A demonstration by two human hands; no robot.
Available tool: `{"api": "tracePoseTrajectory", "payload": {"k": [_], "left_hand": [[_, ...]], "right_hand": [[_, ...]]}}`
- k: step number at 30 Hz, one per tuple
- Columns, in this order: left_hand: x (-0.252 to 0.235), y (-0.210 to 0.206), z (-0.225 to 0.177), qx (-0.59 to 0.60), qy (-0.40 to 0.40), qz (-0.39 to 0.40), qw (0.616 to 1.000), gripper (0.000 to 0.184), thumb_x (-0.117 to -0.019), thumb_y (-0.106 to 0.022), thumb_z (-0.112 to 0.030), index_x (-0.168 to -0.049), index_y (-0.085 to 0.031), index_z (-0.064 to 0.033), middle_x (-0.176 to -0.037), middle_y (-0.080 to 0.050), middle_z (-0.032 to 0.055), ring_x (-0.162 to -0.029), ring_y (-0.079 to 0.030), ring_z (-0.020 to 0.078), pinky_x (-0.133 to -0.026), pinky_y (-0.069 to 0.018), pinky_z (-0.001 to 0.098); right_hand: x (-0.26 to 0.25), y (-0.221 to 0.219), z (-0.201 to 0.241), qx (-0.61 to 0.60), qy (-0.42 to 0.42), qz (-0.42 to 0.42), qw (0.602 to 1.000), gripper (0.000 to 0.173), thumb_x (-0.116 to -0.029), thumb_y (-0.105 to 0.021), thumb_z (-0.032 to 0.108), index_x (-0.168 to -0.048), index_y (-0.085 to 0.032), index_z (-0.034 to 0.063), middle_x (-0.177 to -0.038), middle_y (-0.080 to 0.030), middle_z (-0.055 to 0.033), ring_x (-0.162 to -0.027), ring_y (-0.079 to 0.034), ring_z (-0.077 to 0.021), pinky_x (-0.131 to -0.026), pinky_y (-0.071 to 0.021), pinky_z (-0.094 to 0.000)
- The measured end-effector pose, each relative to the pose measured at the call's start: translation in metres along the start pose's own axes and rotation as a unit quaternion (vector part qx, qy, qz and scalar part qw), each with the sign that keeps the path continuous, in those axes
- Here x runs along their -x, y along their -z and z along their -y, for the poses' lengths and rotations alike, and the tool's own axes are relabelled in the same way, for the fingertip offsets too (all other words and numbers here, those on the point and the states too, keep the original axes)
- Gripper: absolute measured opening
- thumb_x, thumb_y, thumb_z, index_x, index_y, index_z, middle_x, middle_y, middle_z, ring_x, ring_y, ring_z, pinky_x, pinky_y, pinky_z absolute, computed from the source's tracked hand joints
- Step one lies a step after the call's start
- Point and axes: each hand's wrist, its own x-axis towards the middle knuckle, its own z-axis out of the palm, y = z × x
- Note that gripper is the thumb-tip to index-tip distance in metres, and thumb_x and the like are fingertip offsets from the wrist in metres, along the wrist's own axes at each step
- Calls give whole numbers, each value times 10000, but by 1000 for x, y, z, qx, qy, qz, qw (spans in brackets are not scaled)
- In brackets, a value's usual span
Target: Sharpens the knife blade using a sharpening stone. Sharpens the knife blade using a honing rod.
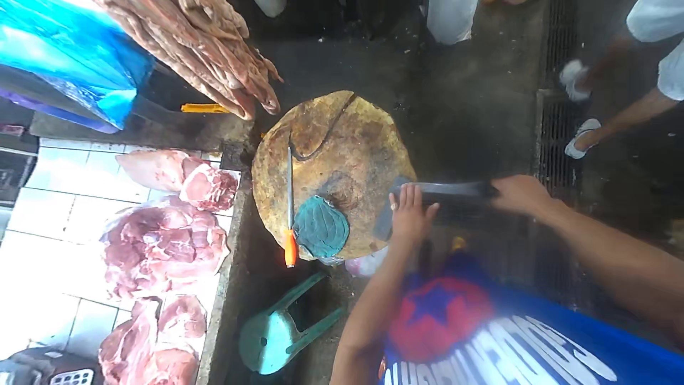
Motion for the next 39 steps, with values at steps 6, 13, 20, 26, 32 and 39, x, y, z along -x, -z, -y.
{"api": "tracePoseTrajectory", "payload": {"k": [6,13,20,26,32,39], "left_hand": [[104,37,132,15,157,26,987,748,-1055,-303,-617,-1570,-410,-85,-1644,-374,119,-1564,-259,273,-1277,-133,594],[40,21,27,19,64,4,998,757,-1037,-415,-596,-1563,-406,-52,-1638,-370,163,-1558,-257,334,-1265,-105,618],[47,15,69,-7,69,-8,998,763,-1025,-377,-657,-1576,-405,-129,-1639,-390,86,-1553,-283,266,-1273,-149,593],[116,44,118,8,172,39,984,838,-1020,-365,-665,-1558,-409,-24,-1629,-376,187,-1560,-261,327,-1270,-82,620],[10,6,-2,11,9,7,1000,788,-1021,-376,-663,-1588,-382,-115,-1667,-333,104,-1581,-198,294,-1270,-72,624],[112,31,120,8,162,8,987,747,-1041,-345,-636,-1565,-430,-111,-1634,-397,103,-1556,-280,272,-1276,-153,589]], "right_hand": [[1,-44,173,-38,109,73,991,250,-844,-730,357,-988,-729,153,-911,-732,-133,-886,-715,-381,-736,-555,-665],[9,-11,52,-19,48,59,997,267,-911,-722,319,-1081,-717,112,-975,-729,-201,-949,-706,-444,-763,-531,-710],[-4,-26,90,0,23,29,999,282,-802,-740,435,-919,-729,179,-868,-728,-128,-842,-714,-381,-669,-545,-665],[12,-33,169,-50,144,121,981,240,-911,-700,306,-1074,-721,132,-993,-733,-166,-972,-706,-404,-809,-541,-670],[15,-4,8,-4,-6,37,999,309,-919,-703,396,-1064,-725,124,-974,-735,-196,-961,-707,-439,-769,-533,-696],[7,-39,166,-34,102,104,989,301,-845,-735,400,-995,-741,140,-957,-737,-151,-931,-709,-395,-766,-545,-683]]}}
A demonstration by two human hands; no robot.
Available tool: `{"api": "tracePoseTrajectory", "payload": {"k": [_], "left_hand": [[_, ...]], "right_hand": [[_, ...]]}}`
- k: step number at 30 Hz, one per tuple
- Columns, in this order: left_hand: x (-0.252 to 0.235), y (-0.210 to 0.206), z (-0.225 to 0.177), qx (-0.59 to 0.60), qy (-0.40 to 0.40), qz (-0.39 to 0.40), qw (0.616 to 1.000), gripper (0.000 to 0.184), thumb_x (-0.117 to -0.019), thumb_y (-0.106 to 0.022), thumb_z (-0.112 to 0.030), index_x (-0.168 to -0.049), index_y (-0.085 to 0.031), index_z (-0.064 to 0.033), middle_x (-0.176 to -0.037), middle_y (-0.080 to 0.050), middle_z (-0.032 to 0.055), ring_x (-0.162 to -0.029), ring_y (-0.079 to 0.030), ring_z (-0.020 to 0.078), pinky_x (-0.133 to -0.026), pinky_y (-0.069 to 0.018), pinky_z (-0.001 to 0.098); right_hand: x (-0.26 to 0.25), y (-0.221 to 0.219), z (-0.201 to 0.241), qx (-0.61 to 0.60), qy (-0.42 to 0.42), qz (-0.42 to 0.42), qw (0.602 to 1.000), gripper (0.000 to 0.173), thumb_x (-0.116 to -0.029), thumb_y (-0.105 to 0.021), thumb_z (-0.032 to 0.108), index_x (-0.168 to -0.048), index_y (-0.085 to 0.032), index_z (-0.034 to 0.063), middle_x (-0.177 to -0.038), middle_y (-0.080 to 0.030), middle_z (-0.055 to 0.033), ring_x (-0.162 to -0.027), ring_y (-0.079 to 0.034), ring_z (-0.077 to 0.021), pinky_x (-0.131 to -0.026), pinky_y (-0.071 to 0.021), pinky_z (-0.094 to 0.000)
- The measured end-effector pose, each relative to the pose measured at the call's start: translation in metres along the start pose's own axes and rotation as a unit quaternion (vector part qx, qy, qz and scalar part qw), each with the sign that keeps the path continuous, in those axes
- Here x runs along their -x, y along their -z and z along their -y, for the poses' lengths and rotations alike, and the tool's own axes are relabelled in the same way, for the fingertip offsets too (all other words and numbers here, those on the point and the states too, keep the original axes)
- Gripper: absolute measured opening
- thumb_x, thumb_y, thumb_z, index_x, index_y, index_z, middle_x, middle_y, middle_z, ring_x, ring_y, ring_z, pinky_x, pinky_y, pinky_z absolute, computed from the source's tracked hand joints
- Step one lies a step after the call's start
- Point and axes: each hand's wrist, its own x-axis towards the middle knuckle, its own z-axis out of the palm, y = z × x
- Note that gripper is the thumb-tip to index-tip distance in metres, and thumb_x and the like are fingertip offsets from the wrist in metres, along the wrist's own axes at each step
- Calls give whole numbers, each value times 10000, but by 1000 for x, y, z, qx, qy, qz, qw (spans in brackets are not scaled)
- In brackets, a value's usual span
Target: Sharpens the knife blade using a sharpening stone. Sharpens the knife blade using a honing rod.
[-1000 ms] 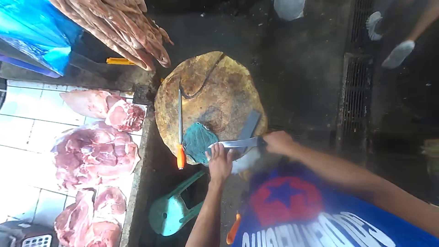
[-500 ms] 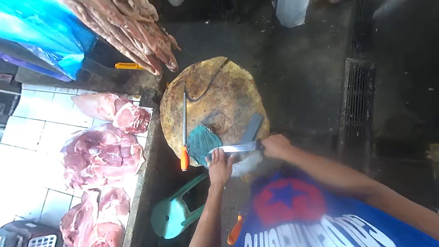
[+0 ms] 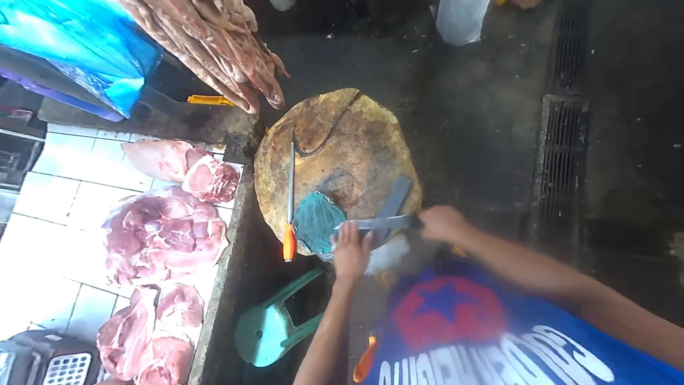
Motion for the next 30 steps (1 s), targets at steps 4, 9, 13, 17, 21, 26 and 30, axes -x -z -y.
{"api": "tracePoseTrajectory", "payload": {"k": [4,9,13,17,21,26,30], "left_hand": [[14,9,-11,4,8,16,1000,811,-1029,-391,-631,-1555,-408,-15,-1629,-369,200,-1560,-252,347,-1274,-110,603],[-44,-24,-149,0,-137,-8,990,773,-1023,-413,-633,-1584,-386,-102,-1665,-335,114,-1581,-197,298,-1266,-59,626],[-49,-25,-121,0,-113,-19,993,771,-1025,-367,-663,-1581,-399,-130,-1657,-360,78,-1570,-237,261,-1275,-125,597],[11,-2,2,-3,26,1,1000,761,-1032,-351,-647,-1569,-427,-113,-1635,-396,103,-1556,-280,279,-1270,-123,619],[19,10,-11,-4,20,13,1000,833,-1013,-396,-658,-1557,-412,-26,-1625,-378,196,-1554,-268,349,-1264,-106,631],[-48,-22,-155,-6,-142,8,990,802,-1004,-437,-655,-1582,-392,-101,-1662,-341,119,-1578,-208,297,-1268,-66,622],[-50,-29,-144,-2,-154,-14,988,782,-1026,-344,-673,-1580,-400,-124,-1654,-366,80,-1574,-227,259,-1274,-103,609]], "right_hand": [[7,4,-10,-12,58,35,998,238,-923,-693,290,-1087,-718,119,-1015,-730,-176,-997,-700,-412,-826,-536,-682],[58,36,-144,14,-93,-60,994,293,-927,-706,344,-1095,-717,104,-998,-733,-210,-983,-703,-453,-791,-529,-706],[41,32,-115,20,-99,-63,993,334,-864,-724,433,-1012,-734,133,-960,-736,-170,-943,-710,-414,-758,-541,-680],[7,-6,4,-19,22,1,1000,302,-864,-718,382,-1029,-739,129,-999,-736,-161,-964,-704,-410,-786,-540,-688],[16,-4,-3,-24,63,23,997,266,-920,-687,312,-1091,-717,110,-1042,-728,-182,-1018,-695,-422,-831,-533,-691],[68,17,-147,-17,-105,-66,992,327,-928,-695,350,-1140,-709,102,-1050,-725,-231,-1034,-689,-469,-833,-516,-721],[74,18,-122,-8,-136,-50,989,367,-919,-669,385,-1137,-704,91,-1066,-724,-221,-1041,-690,-455,-830,-524,-700]]}}
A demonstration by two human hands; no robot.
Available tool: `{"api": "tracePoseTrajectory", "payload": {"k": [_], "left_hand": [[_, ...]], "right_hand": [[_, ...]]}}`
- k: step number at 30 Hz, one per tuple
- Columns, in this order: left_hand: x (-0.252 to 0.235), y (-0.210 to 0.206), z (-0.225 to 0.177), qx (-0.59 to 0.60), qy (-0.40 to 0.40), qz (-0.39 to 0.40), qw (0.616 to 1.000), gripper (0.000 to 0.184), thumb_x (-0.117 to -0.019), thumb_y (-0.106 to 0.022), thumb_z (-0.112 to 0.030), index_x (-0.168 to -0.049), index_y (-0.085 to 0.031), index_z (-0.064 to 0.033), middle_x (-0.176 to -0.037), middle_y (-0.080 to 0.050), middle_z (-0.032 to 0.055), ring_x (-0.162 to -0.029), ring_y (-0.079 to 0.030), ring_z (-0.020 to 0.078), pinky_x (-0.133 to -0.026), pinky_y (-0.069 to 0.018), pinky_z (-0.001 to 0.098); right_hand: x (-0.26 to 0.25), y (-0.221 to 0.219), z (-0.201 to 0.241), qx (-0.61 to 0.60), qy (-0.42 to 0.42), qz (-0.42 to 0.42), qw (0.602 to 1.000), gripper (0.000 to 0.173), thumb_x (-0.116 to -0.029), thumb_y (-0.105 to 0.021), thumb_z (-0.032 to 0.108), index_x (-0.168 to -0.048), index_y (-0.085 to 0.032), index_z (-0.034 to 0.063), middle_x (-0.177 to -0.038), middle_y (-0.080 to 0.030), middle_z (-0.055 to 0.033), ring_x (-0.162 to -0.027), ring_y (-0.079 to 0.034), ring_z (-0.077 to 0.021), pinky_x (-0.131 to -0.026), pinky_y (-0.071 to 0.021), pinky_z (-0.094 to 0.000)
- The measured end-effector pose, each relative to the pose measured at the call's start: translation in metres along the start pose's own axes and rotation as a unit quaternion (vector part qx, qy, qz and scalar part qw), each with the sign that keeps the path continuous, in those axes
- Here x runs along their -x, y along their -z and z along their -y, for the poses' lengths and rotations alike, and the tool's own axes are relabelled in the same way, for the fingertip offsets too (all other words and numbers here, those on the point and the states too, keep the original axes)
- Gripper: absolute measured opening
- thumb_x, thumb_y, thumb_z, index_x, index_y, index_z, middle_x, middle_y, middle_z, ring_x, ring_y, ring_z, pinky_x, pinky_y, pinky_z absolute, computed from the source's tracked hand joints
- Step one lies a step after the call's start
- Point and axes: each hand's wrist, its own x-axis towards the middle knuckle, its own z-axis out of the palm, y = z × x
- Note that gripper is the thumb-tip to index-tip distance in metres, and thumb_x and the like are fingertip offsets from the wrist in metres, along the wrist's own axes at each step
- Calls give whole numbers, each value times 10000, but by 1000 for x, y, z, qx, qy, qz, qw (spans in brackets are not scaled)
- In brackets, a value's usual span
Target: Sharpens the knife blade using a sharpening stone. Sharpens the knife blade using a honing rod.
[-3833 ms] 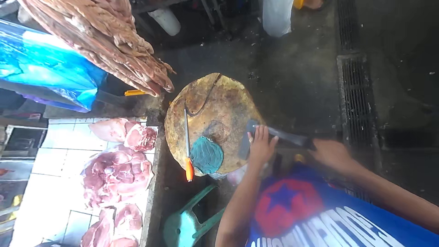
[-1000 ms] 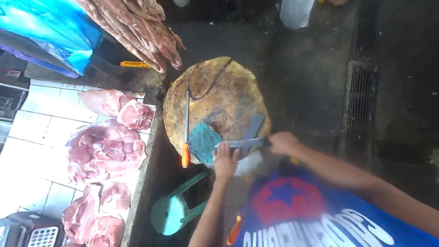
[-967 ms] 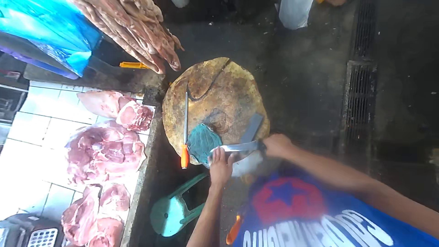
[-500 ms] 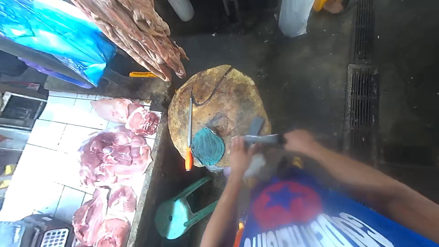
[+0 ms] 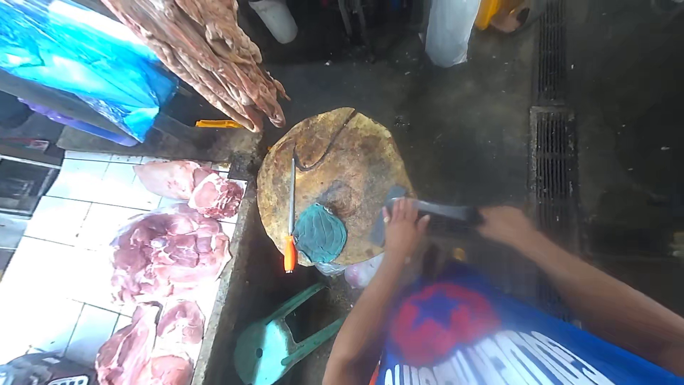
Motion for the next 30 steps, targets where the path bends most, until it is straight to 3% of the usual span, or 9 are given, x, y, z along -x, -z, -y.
{"api": "tracePoseTrajectory", "payload": {"k": [5,8,13,16,19,22,25,27,30], "left_hand": [[96,18,71,-4,115,24,993,824,-1017,-335,-679,-1576,-402,-78,-1636,-385,139,-1560,-266,306,-1273,-88,607],[65,23,40,15,91,55,994,846,-1013,-359,-684,-1579,-384,-56,-1652,-344,162,-1579,-199,321,-1276,-47,605],[-11,-5,-6,8,-56,29,998,779,-1037,-284,-670,-1615,-332,-150,-1695,-282,46,-1595,-146,239,-1264,-13,641],[27,5,19,23,-4,32,999,762,-1043,-287,-658,-1613,-346,-156,-1689,-298,35,-1594,-152,216,-1280,-27,612],[68,17,34,15,63,72,995,839,-1018,-270,-701,-1605,-351,-108,-1674,-320,102,-1587,-183,281,-1269,-29,628],[30,20,9,16,21,86,996,828,-1028,-302,-680,-1605,-341,-87,-1683,-288,127,-1594,-138,300,-1261,6,637],[-18,4,-1,11,-80,59,995,777,-1047,-275,-654,-1619,-318,-131,-1702,-262,57,-1601,-115,236,-1259,16,647],[-9,4,4,24,-75,50,996,768,-1051,-252,-651,-1624,-311,-142,-1705,-255,36,-1601,-110,211,-1270,1,635],[50,13,15,29,23,57,998,803,-1041,-250,-664,-1612,-333,-105,-1684,-303,81,-1593,-156,266,-1274,-18,624]], "right_hand": [[2,-23,79,11,134,66,989,303,-919,-662,332,-1101,-689,91,-1052,-718,-201,-1035,-687,-431,-844,-527,-679],[7,-21,47,-12,91,41,995,316,-930,-664,336,-1122,-693,87,-1067,-718,-217,-1051,-683,-450,-855,-519,-697],[34,-16,-8,-30,-46,-6,998,395,-957,-628,362,-1186,-663,41,-1085,-706,-259,-1051,-681,-477,-836,-521,-700],[37,-18,23,-26,6,28,999,401,-945,-636,357,-1173,-657,29,-1092,-701,-259,-1058,-675,-478,-850,-520,-701],[33,-25,40,-14,57,49,997,383,-937,-656,362,-1161,-662,51,-1114,-702,-236,-1071,-673,-462,-863,-521,-691],[43,-23,22,-40,-2,25,999,425,-976,-621,390,-1201,-641,30,-1125,-698,-250,-1079,-675,-460,-876,-522,-681],[59,-24,11,-51,-77,8,996,511,-1020,-570,440,-1331,-575,34,-1233,-671,-244,-1112,-672,-449,-898,-527,-665],[64,-22,19,-38,-63,17,997,511,-1027,-563,445,-1333,-569,36,-1236,-668,-242,-1099,-676,-451,-890,-533,-662],[58,-23,32,-16,18,47,999,493,-1011,-602,444,-1287,-606,35,-1199,-682,-240,-1100,-671,-456,-894,-527,-664]]}}
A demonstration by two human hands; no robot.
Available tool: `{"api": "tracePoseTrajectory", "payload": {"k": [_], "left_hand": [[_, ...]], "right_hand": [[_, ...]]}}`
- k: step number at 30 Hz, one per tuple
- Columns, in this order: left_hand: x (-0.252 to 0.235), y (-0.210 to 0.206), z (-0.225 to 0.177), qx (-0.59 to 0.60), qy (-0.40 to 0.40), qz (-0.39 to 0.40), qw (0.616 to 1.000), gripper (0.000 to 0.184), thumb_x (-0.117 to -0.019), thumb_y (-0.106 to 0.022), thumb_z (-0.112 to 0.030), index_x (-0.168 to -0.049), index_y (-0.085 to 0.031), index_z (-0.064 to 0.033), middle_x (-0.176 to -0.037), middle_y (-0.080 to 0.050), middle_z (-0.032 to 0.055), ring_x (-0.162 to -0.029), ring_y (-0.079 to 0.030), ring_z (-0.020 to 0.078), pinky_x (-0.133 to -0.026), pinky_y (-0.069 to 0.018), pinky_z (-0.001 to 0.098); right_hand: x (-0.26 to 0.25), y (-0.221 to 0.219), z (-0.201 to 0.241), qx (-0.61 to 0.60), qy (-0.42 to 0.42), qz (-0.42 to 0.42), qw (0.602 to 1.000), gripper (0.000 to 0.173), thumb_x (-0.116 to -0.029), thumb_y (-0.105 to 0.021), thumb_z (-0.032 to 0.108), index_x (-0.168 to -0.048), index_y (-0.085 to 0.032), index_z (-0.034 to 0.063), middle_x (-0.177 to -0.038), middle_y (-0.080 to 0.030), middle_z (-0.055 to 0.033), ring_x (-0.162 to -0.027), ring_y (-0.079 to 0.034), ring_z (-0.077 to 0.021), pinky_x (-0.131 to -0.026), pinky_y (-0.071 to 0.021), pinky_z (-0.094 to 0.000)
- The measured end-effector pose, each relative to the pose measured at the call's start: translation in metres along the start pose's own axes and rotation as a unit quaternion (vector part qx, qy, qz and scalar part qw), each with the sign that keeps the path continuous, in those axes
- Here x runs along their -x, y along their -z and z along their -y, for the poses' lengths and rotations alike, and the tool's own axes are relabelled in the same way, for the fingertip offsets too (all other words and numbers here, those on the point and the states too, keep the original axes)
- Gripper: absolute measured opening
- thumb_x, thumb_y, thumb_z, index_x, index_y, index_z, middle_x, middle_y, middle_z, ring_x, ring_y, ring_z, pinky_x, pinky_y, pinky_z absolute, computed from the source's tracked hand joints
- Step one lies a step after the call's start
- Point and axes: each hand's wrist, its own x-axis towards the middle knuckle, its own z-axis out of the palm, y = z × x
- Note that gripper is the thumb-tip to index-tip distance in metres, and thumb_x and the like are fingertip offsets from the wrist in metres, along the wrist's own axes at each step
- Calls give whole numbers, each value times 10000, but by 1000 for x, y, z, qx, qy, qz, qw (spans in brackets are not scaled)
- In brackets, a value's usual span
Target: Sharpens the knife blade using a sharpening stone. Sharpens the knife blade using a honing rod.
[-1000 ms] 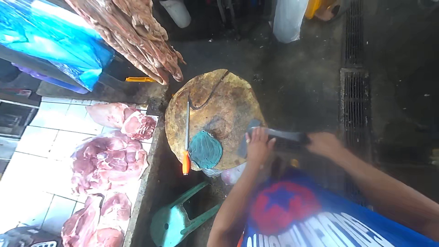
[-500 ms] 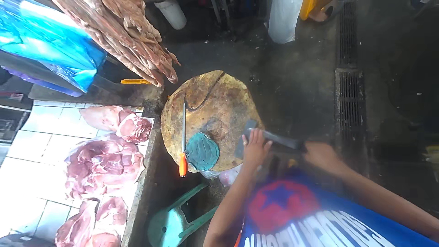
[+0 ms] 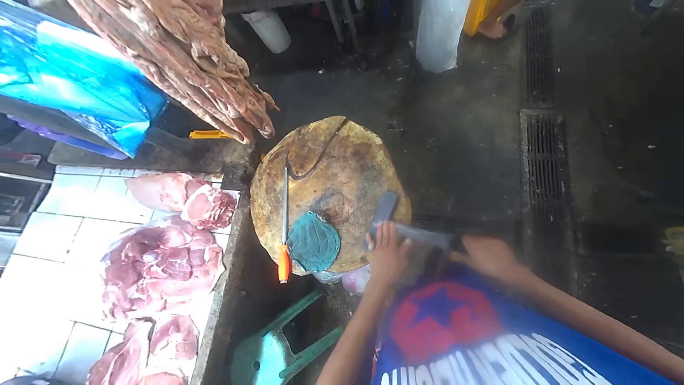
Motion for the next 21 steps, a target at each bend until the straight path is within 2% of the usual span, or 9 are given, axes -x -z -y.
{"api": "tracePoseTrajectory", "payload": {"k": [3,5,8,10,13,15,17,19,21], "left_hand": [[7,7,-12,7,31,30,999,875,-1018,-262,-705,-1602,-335,-57,-1673,-300,157,-1586,-165,330,-1264,-15,637],[-29,6,-25,11,-9,25,1000,826,-1036,-262,-676,-1617,-311,-90,-1694,-264,116,-1597,-127,284,-1263,17,635],[-65,-10,-27,1,-77,-24,997,777,-1051,-234,-650,-1634,-279,-137,-1711,-235,50,-1602,-103,226,-1262,18,644],[-41,-19,-23,-1,-41,-49,998,787,-1047,-242,-657,-1633,-281,-133,-1712,-232,54,-1603,-102,232,-1275,-1,626],[8,-20,-22,-16,47,-45,998,884,-1011,-246,-715,-1605,-332,-65,-1669,-312,150,-1578,-199,333,-1256,-24,657],[2,-12,-38,-11,62,-22,998,946,-991,-267,-745,-1598,-320,-22,-1665,-297,195,-1577,-185,364,-1257,-26,652],[-34,-12,-49,-6,27,-43,999,901,-1010,-289,-715,-1607,-305,-40,-1681,-270,171,-1587,-153,337,-1259,-18,642],[-67,-19,-47,-22,-17,-70,997,838,-1027,-253,-695,-1621,-300,-106,-1696,-261,107,-1596,-135,286,-1258,-5,646],[-61,-25,-42,-22,-15,-85,996,819,-1033,-243,-687,-1625,-296,-124,-1698,-266,84,-1597,-131,264,-1264,-3,643]], "right_hand": [[-1,-2,-8,-5,5,-14,1000,471,-1000,-623,425,-1264,-618,35,-1203,-682,-238,-1091,-673,-455,-886,-526,-672],[4,0,-17,-20,-42,-44,998,500,-1022,-600,410,-1320,-584,9,-1245,-658,-264,-1097,-669,-472,-886,-528,-679],[7,9,-20,3,-76,-71,995,484,-1043,-575,395,-1356,-561,26,-1289,-641,-245,-1096,-674,-456,-876,-543,-640],[-2,12,-22,34,-33,-72,996,433,-1030,-602,355,-1323,-592,36,-1267,-652,-237,-1080,-678,-452,-865,-546,-636],[-22,15,-27,66,56,-47,995,412,-1000,-650,339,-1298,-627,55,-1261,-664,-217,-1094,-673,-443,-887,-533,-649],[-27,21,-37,57,56,-54,995,390,-1005,-650,361,-1257,-656,63,-1243,-679,-209,-1100,-676,-438,-895,-530,-661],[-31,29,-49,33,12,-93,995,380,-1009,-652,369,-1235,-674,64,-1217,-692,-217,-1083,-681,-453,-880,-531,-679],[-35,33,-55,31,-26,-116,992,390,-1012,-646,386,-1249,-663,77,-1206,-690,-214,-1060,-687,-452,-853,-539,-666],[-38,34,-52,43,-14,-103,994,395,-1006,-653,377,-1267,-655,81,-1212,-688,-211,-1061,-688,-445,-853,-546,-657]]}}
